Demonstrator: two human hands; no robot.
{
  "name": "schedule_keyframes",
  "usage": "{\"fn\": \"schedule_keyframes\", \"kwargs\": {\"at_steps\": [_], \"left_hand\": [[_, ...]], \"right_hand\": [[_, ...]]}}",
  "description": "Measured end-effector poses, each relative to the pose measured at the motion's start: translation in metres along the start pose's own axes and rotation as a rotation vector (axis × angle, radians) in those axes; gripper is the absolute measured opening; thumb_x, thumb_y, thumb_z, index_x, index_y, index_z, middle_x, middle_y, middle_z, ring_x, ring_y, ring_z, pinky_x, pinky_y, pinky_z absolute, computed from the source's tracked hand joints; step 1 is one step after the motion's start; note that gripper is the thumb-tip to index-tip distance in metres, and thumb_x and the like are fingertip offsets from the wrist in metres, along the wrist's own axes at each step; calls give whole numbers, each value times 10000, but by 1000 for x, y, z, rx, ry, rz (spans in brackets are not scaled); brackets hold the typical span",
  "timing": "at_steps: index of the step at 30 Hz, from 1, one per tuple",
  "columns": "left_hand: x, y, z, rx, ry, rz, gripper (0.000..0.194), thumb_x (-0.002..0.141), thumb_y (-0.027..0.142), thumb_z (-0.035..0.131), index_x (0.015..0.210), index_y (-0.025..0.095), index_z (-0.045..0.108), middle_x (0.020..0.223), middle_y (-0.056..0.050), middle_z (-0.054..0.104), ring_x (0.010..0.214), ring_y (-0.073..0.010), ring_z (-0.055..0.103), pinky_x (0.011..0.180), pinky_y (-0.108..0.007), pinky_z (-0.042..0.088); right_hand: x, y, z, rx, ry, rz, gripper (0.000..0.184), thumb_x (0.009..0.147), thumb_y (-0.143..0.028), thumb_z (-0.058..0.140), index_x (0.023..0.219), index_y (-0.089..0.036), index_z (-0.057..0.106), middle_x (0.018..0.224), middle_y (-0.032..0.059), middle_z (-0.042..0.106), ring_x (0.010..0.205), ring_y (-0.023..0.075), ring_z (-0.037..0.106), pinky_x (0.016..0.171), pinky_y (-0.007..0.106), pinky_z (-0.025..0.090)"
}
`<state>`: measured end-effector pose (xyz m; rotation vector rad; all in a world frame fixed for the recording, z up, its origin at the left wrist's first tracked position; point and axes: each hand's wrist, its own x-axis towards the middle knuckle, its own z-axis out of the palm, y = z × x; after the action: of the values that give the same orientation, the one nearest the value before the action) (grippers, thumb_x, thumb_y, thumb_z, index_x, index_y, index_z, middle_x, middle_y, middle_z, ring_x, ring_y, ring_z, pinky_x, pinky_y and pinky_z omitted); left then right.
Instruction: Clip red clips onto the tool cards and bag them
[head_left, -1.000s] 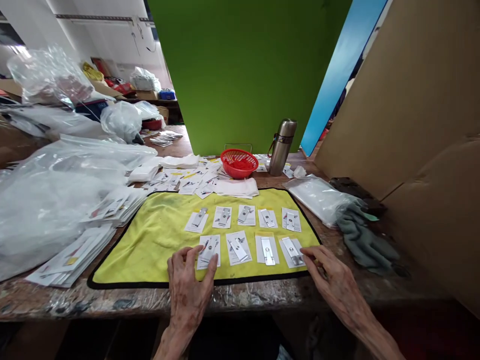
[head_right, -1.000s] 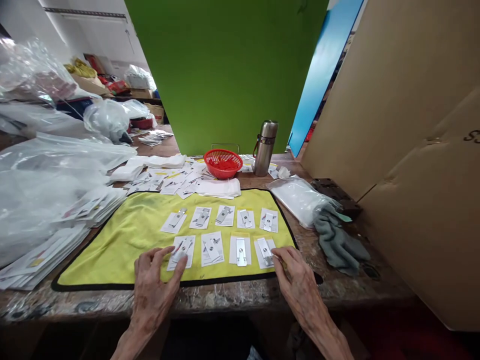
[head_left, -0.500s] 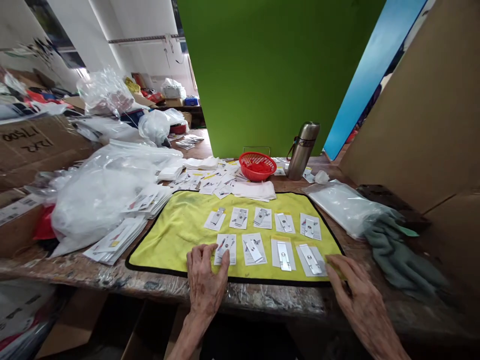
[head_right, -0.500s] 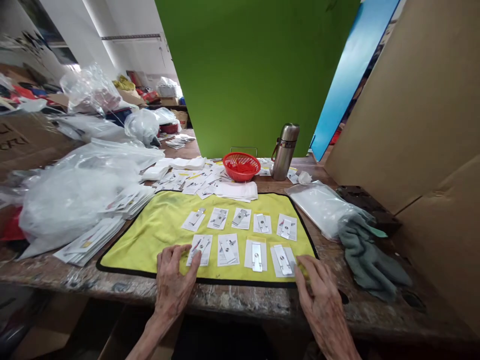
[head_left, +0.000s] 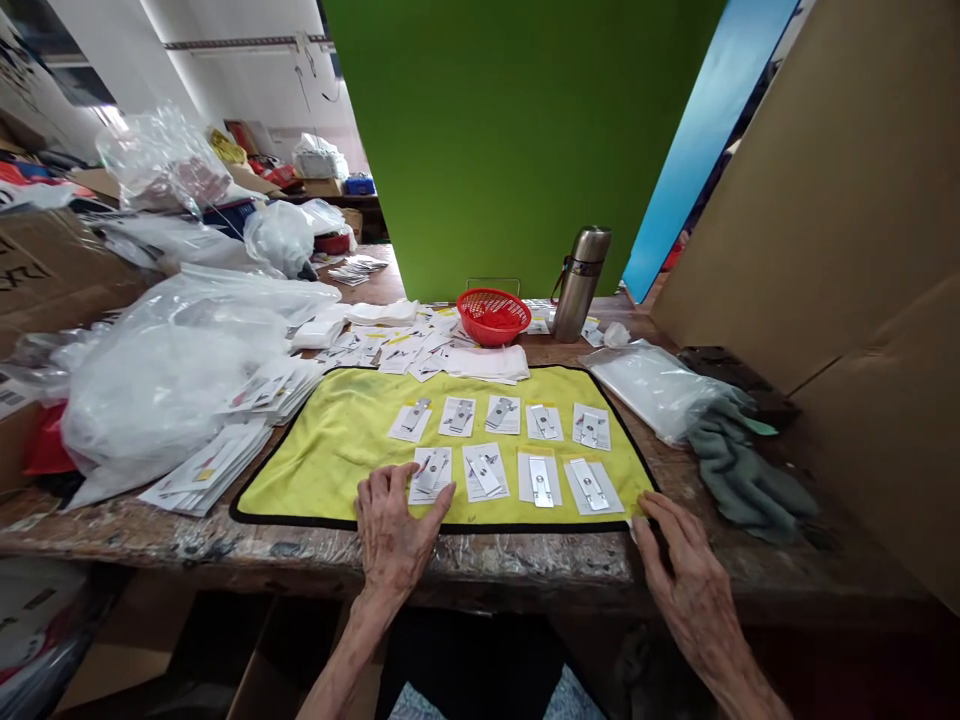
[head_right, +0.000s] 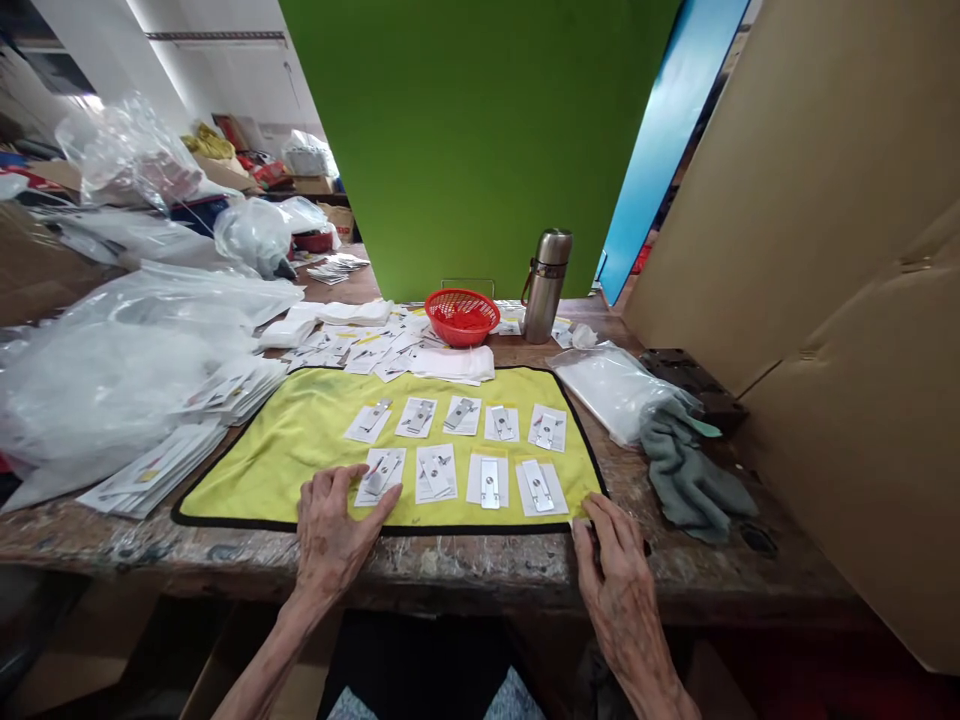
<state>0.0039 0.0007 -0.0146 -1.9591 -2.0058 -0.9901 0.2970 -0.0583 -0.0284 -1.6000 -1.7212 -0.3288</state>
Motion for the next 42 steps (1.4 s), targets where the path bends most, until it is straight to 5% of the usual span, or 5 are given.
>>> {"fn": "schedule_keyframes", "kwargs": {"at_steps": [9,20,30,36,42], "left_hand": [[1,5,-6,-35,-71,-64,285,733,358,661,959,191,615,916,-71,582,877,-266,518,767,-402,450],[13,-1,-13,-220,-142,-135,175,770,309,596,896,194,635,887,-61,625,868,-252,557,788,-425,473],[157,2,5,-185,-388,10,156,790,197,522,842,148,661,806,-59,656,757,-166,612,730,-288,483],[257,55,50,-181,-398,149,272,848,154,422,952,153,673,931,-58,697,857,-150,612,796,-250,460],[305,98,118,-91,-572,213,232,827,227,584,1022,112,635,1066,-108,653,984,-209,600,867,-365,471]], "right_hand": [[18,-53,2,126,-56,-171,215,921,-226,419,1093,-206,546,1049,107,626,995,241,599,840,405,509],[73,-65,23,235,-210,-313,159,916,-218,423,1013,-223,548,938,64,667,902,212,640,777,357,528],[205,-52,89,209,-421,-261,173,851,-185,436,809,-190,604,801,43,677,757,173,634,717,291,485],[276,-19,151,86,-326,-202,271,737,-48,400,855,-154,619,842,97,652,794,209,576,725,315,446],[274,0,167,19,-370,-291,214,783,-89,429,848,-156,622,884,106,627,840,220,531,760,318,419]]}}
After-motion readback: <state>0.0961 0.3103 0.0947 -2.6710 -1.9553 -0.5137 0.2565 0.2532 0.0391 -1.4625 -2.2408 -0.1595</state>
